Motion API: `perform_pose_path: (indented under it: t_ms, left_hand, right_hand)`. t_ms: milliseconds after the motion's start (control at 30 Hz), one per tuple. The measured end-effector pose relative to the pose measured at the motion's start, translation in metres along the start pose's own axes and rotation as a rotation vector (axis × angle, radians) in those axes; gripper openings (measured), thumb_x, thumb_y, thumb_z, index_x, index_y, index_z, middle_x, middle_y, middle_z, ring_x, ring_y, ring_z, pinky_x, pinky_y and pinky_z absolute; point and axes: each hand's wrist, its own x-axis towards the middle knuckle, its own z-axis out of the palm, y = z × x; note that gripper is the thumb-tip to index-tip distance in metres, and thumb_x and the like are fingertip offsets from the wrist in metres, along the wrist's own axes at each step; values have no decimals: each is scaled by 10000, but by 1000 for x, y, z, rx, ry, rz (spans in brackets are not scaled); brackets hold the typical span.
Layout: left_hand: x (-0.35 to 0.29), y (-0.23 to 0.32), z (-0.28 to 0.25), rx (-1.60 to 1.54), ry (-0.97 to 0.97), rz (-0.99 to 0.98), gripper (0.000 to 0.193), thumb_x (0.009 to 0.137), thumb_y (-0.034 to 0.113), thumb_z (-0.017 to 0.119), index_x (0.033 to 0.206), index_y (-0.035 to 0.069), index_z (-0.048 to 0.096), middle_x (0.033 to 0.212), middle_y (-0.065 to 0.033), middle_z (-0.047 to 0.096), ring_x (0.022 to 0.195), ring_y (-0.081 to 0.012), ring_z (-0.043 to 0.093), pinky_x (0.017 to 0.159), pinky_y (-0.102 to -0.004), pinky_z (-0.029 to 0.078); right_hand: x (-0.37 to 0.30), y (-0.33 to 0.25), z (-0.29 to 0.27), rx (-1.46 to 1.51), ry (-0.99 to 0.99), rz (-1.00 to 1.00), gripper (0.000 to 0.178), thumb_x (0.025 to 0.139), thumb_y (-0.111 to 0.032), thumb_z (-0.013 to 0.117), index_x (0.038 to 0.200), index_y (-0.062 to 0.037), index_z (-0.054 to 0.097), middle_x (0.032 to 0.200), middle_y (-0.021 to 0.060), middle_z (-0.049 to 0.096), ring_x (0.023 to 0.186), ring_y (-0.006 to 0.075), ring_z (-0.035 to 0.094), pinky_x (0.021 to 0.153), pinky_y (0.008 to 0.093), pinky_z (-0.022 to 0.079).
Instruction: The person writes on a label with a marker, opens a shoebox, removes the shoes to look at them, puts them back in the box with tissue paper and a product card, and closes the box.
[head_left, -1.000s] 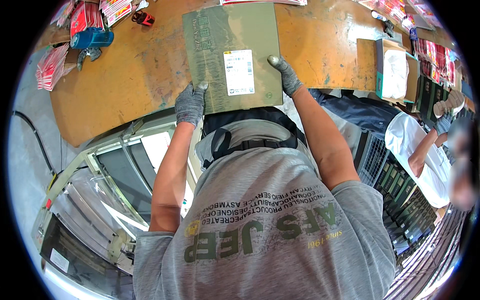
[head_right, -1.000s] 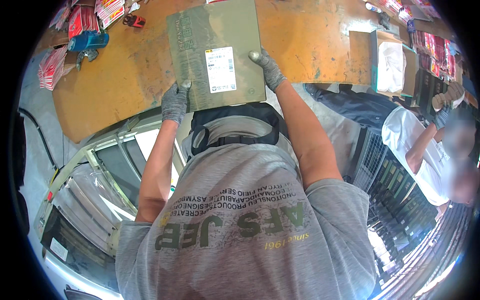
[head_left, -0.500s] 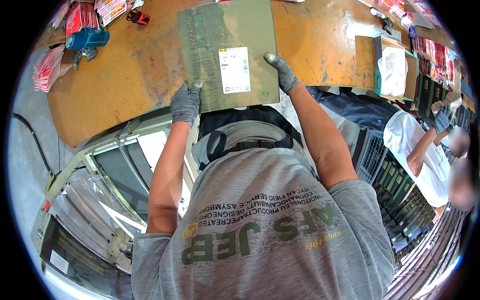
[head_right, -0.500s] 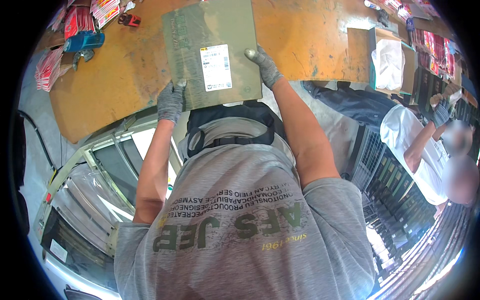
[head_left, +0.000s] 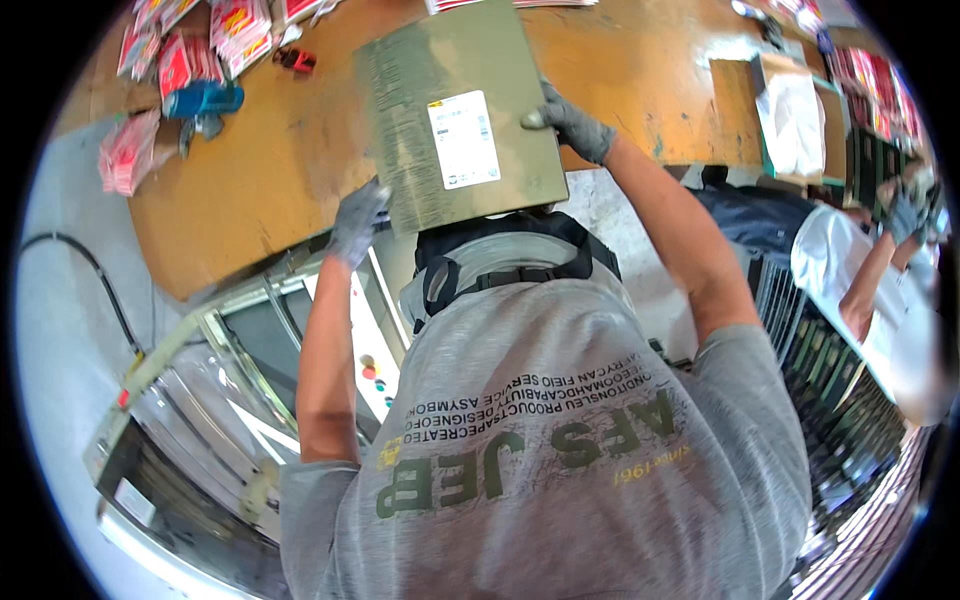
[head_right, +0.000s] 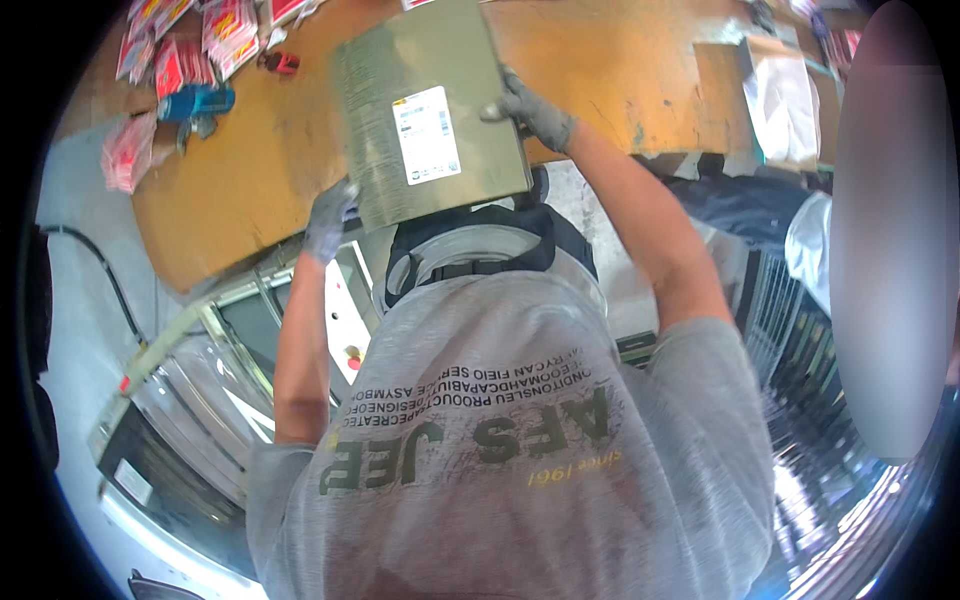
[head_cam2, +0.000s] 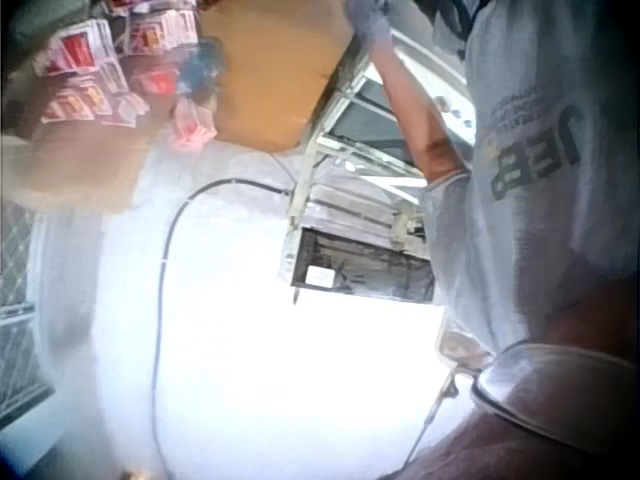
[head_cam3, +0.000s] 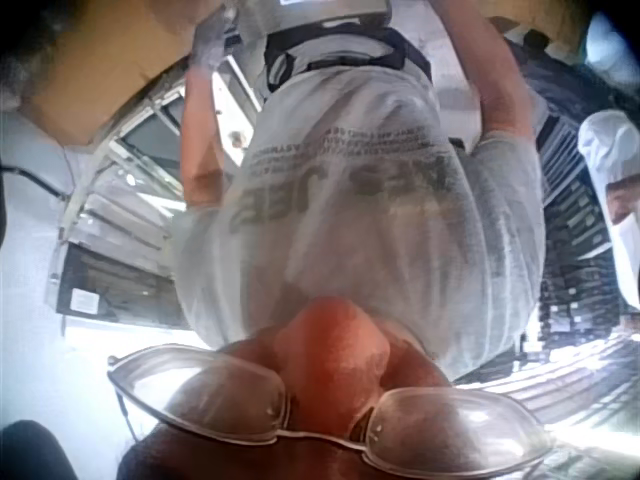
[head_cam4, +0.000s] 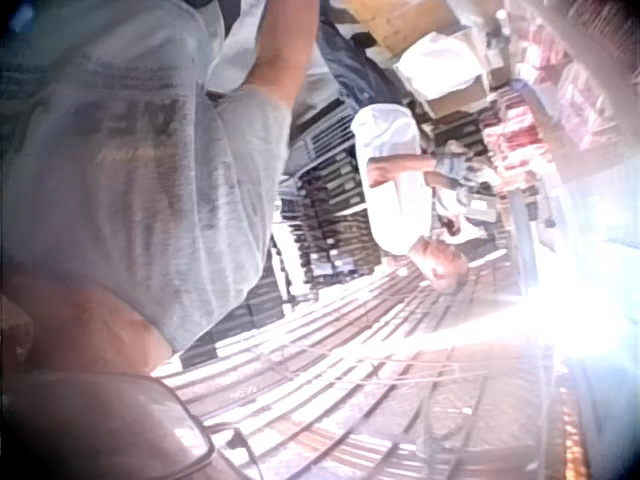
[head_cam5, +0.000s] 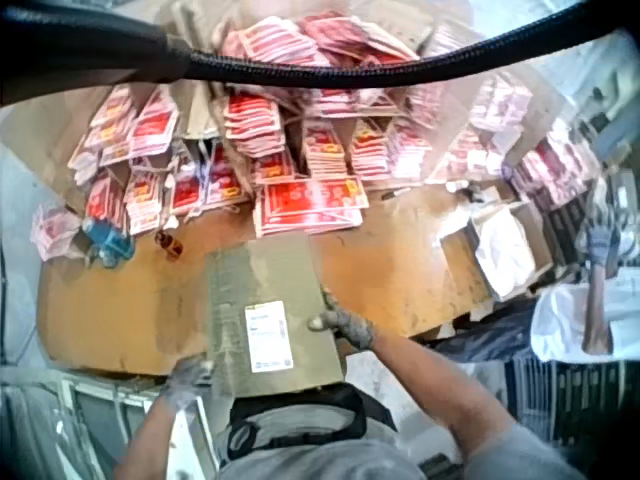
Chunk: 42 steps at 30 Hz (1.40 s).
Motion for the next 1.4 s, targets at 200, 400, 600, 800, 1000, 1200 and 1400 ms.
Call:
perform_pose_path:
  t_ms: [200,400,600,800,1000,1200,1400]
  left_hand:
    - [-23,28,-31,528,-264,365,712,998,565,525,1517,90,417,1423,-110,555,1245,-225,550,1101,-384,444]
    - [-37,99,-22,-239,-446,150,622,1042,507,440,1511,99,416,1446,-129,543,1267,-258,555,1124,-420,440]
    - [-72,127,1,-423,-507,23,547,1054,414,440,1502,100,426,1440,-143,548,1277,-271,566,1120,-451,451]
    - [-87,135,24,-465,-535,-38,479,1067,320,440,1492,100,435,1435,-156,553,1286,-284,577,1117,-482,463]
    - [-93,135,35,707,-447,500,589,994,464,501,1445,86,492,1401,-139,587,1256,-299,576,1062,-459,466]
    - [-106,134,46,1524,-21,982,796,689,537,811,1317,93,604,1230,-122,659,1121,-338,605,1017,-489,425]
    - [-103,124,26,1581,-36,1098,964,654,541,855,1406,44,513,1322,-190,559,1178,-381,555,1003,-500,449]
  right_hand:
    - [14,-41,2,300,-145,297,912,774,-660,660,1478,-110,476,1346,140,583,1192,328,587,949,524,478]
    - [-2,-53,12,593,-205,381,769,814,-556,706,1382,-59,559,1293,162,615,1140,286,606,929,470,526]
    - [-12,-59,13,581,-362,391,760,869,-637,620,1386,-84,554,1353,178,592,1242,327,578,1010,523,485]
    - [-14,-54,12,579,-402,354,731,899,-630,589,1384,-84,560,1329,170,614,1210,316,604,985,511,509]
    - [-19,-53,8,582,-406,331,704,929,-623,558,1382,-83,566,1306,163,635,1178,304,630,961,499,533]
    - [-20,-47,2,617,-379,311,680,960,-616,527,1379,-83,572,1282,155,656,1145,293,656,936,487,557]
    - [-12,-33,3,728,-211,241,659,990,-609,496,1377,-82,578,1258,147,678,1113,281,682,912,475,582]
